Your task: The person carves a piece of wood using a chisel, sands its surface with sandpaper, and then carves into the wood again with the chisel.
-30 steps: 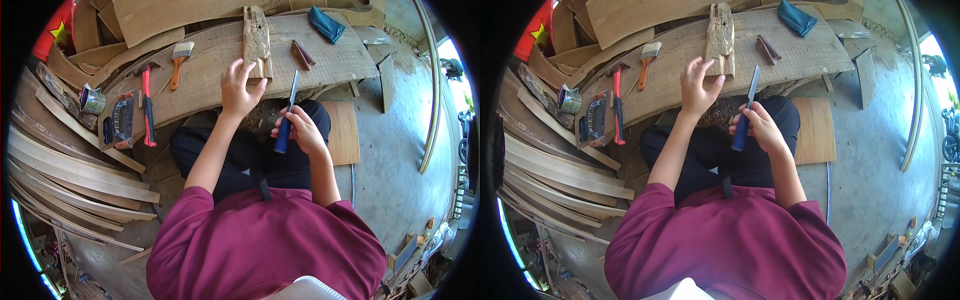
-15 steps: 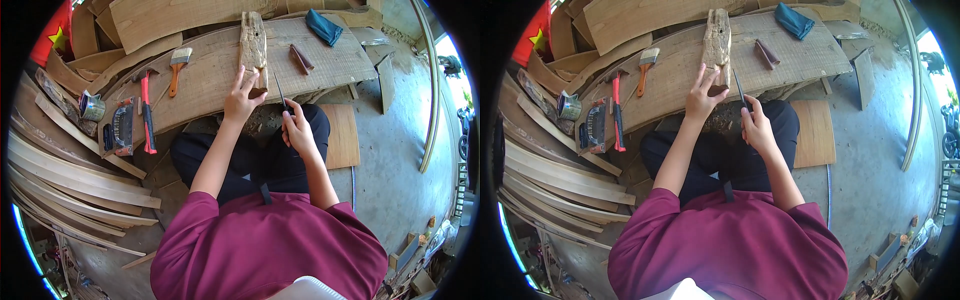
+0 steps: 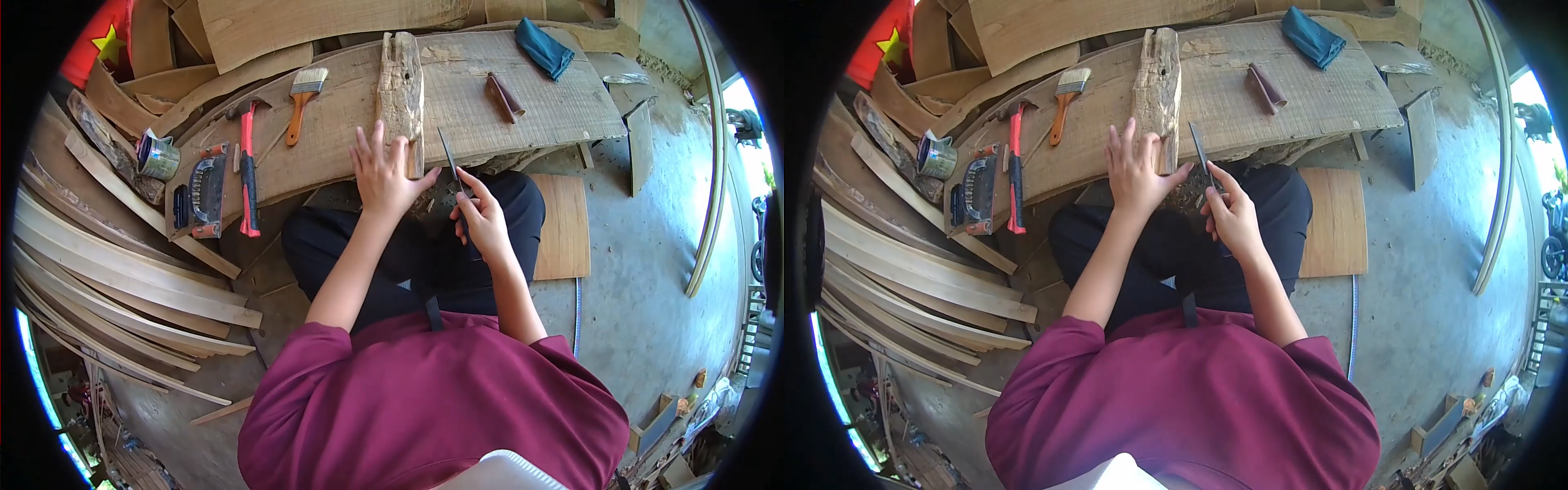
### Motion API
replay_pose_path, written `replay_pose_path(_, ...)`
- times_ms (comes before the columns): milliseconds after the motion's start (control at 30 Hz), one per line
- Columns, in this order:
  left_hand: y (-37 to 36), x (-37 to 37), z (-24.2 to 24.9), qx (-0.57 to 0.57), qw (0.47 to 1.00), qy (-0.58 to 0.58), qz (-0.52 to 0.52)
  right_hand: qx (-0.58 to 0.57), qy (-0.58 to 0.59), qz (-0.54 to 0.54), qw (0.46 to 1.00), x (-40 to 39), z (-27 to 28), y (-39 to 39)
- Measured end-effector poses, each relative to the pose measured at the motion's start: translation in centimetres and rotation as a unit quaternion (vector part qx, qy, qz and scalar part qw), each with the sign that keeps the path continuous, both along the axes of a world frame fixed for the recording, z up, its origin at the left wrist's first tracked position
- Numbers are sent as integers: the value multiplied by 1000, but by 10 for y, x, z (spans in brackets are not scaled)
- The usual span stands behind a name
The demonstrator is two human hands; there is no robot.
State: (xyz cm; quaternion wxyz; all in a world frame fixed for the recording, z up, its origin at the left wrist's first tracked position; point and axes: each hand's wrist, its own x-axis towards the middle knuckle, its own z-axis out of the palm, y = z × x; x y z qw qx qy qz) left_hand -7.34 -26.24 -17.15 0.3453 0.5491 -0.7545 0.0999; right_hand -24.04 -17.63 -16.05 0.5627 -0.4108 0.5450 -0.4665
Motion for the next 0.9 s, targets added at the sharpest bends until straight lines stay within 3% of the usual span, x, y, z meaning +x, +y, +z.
replay_pose_path(400,-71,3,11,53,994,-41,-89,30,22,-8,999,4,11,-12)
replay_pose_path(467,-79,6,13,108,986,-10,-126,15,14,-6,1000,5,7,-19)
replay_pose_path(900,-73,-24,3,61,998,31,-8,14,22,-14,1000,16,0,-31)
